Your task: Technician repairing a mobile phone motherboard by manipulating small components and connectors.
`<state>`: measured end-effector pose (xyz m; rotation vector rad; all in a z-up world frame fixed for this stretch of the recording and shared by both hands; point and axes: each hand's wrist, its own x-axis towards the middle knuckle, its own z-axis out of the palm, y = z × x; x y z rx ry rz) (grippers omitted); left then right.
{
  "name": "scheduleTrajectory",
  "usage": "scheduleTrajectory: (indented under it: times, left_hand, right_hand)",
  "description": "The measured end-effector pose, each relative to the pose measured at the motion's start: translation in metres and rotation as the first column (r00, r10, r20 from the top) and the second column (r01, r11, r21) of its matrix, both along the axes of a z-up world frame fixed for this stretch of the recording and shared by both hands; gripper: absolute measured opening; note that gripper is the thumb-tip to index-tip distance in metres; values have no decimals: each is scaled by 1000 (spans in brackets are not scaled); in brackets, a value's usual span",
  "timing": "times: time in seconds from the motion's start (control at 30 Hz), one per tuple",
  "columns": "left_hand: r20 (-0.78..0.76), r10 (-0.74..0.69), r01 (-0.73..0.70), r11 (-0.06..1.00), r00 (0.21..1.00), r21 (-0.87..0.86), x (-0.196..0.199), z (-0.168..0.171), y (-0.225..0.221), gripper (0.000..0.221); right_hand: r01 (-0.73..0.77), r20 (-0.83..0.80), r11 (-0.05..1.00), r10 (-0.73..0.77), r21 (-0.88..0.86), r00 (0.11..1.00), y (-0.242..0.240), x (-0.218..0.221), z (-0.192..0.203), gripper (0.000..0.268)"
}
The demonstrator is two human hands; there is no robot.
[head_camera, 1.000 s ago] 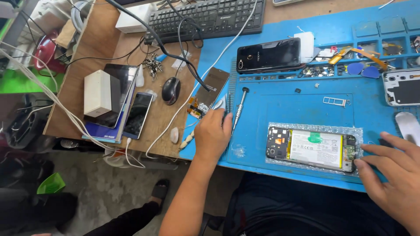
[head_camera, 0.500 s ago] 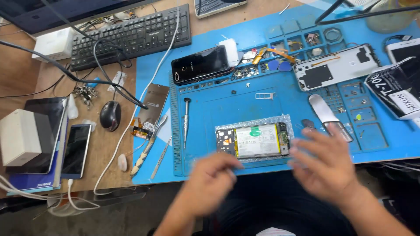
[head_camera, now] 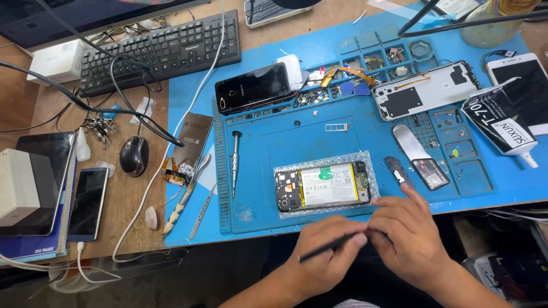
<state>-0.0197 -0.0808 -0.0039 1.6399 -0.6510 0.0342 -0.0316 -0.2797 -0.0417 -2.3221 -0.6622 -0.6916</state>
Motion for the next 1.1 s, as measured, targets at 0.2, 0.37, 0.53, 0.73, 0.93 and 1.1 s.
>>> scheduleTrajectory:
  times: [0.2, 0.37, 0.53, 0.73, 0.93, 1.1]
  left_hand:
    - [-158, 7, 22, 984, 987, 179, 54, 14, 9, 19]
    - [-5, -39, 40, 994, 999, 100, 93, -3, 0, 14]
    - [-63, -47, 47, 999, 997, 1, 98, -17, -4, 11]
    - [-58, -78, 86, 986, 995, 142, 97, -14, 4, 6]
    - [-306, -84, 141, 975, 948, 171, 98, -13, 4, 11]
    - [-237, -115, 162, 969, 965, 188, 98, -17, 5, 7]
  right_hand:
    - [185, -115, 960, -212, -210, 970, -25, 32, -5, 2]
    - [209, -108, 963, -228, -169, 968, -13, 47, -4, 5]
    - [264, -54, 949, -277, -170, 959, -9, 46, -8, 7]
    - [168, -11, 969, -173, -179, 985, -13, 47, -3, 5]
    - [177, 8, 965, -179, -193, 984, -16, 46, -12, 7]
    - [172, 3, 968, -174, -183, 985, -16, 45, -14, 6]
